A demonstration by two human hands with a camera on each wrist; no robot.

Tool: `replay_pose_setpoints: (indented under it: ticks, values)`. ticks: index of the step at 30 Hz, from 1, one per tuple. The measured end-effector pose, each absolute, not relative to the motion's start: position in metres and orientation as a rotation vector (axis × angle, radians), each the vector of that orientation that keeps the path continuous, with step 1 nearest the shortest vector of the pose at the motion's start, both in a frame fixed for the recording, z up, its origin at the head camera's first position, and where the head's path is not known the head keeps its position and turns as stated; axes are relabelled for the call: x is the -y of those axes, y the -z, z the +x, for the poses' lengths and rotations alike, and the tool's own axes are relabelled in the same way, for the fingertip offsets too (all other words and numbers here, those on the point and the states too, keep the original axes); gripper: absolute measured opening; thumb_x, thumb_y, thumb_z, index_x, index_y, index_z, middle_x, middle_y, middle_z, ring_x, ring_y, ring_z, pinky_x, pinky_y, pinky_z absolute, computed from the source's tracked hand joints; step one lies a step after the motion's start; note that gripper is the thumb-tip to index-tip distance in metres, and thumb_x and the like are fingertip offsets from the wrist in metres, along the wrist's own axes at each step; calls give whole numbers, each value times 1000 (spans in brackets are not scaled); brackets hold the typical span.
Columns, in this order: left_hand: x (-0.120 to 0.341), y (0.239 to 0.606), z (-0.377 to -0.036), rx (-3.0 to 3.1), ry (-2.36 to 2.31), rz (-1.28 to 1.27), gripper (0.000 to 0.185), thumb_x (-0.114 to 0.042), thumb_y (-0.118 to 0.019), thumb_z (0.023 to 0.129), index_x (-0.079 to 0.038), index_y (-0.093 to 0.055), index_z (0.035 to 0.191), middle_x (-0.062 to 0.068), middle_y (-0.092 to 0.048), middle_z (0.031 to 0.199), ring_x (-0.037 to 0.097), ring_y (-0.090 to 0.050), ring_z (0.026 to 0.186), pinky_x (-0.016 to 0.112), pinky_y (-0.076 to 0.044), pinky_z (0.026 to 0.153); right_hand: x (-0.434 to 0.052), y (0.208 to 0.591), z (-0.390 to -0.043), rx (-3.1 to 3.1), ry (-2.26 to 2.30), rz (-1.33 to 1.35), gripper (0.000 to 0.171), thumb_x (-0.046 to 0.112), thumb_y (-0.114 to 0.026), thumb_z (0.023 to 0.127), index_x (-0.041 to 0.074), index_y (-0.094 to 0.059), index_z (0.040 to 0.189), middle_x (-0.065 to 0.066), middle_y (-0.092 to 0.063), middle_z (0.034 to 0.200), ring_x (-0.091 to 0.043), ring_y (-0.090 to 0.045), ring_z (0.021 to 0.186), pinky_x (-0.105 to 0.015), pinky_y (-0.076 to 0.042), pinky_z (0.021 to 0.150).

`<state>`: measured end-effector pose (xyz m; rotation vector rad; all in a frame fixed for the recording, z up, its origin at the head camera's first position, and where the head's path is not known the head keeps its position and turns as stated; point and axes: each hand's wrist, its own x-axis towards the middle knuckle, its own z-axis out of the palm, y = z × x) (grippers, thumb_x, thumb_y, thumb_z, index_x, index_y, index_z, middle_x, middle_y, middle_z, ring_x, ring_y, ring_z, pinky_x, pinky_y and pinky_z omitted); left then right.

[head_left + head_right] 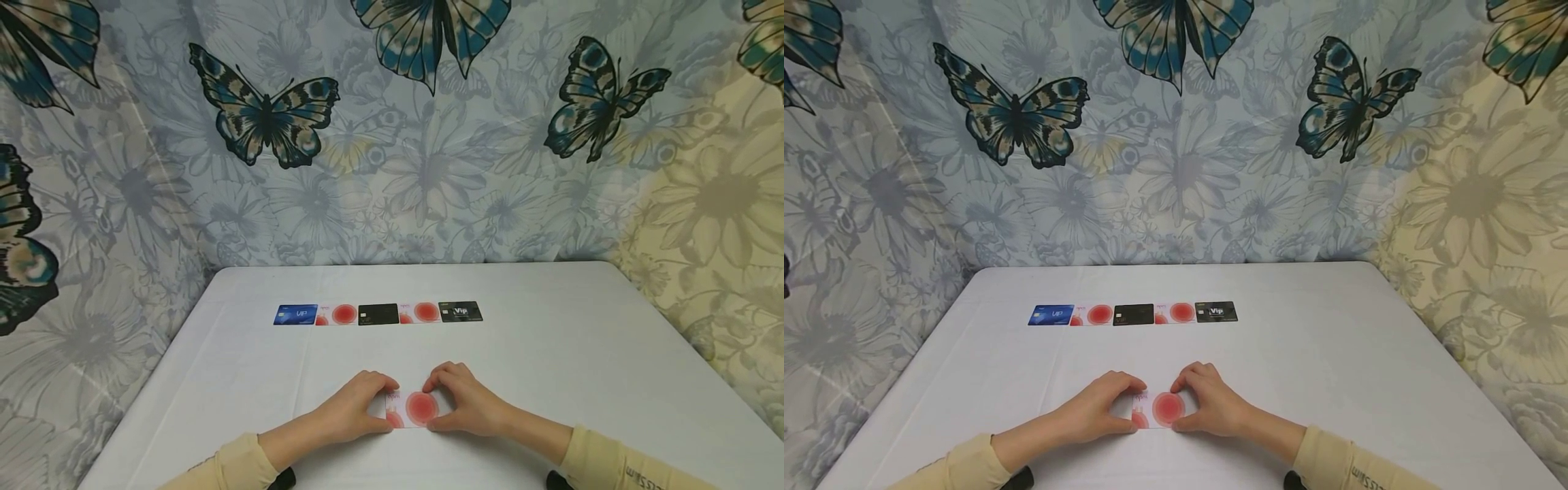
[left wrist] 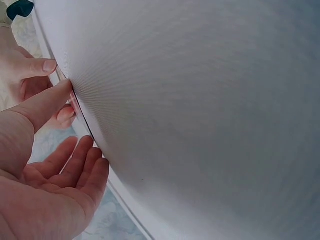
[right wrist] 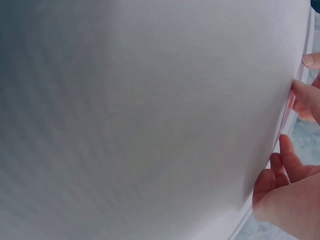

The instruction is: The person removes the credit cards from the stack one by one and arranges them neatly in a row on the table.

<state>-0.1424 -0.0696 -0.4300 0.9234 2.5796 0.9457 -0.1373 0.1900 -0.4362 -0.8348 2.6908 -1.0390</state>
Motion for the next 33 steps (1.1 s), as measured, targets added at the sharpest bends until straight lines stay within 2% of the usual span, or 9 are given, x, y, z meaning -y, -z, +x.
replay_pose_setpoints:
  ticks: [23,33]
  values:
    - [70,432,-144,-2614,-947,1016,38,-19,-82,79,-14,-60,110,-8,-57,105,7,-48,102,25,-44,95,-190,436,-136,-2720,1046,-893,43,30,-84,74,19,-60,107,8,-56,111,-16,-43,105,-33,-42,92]
    - [70,433,-143,-2665,-932,1101,37,-17,-82,76,-13,-60,106,-7,-57,102,8,-49,100,25,-44,93,-190,439,-136,-2758,1000,-908,43,29,-84,74,19,-60,109,12,-57,108,-10,-42,104,-31,-43,92]
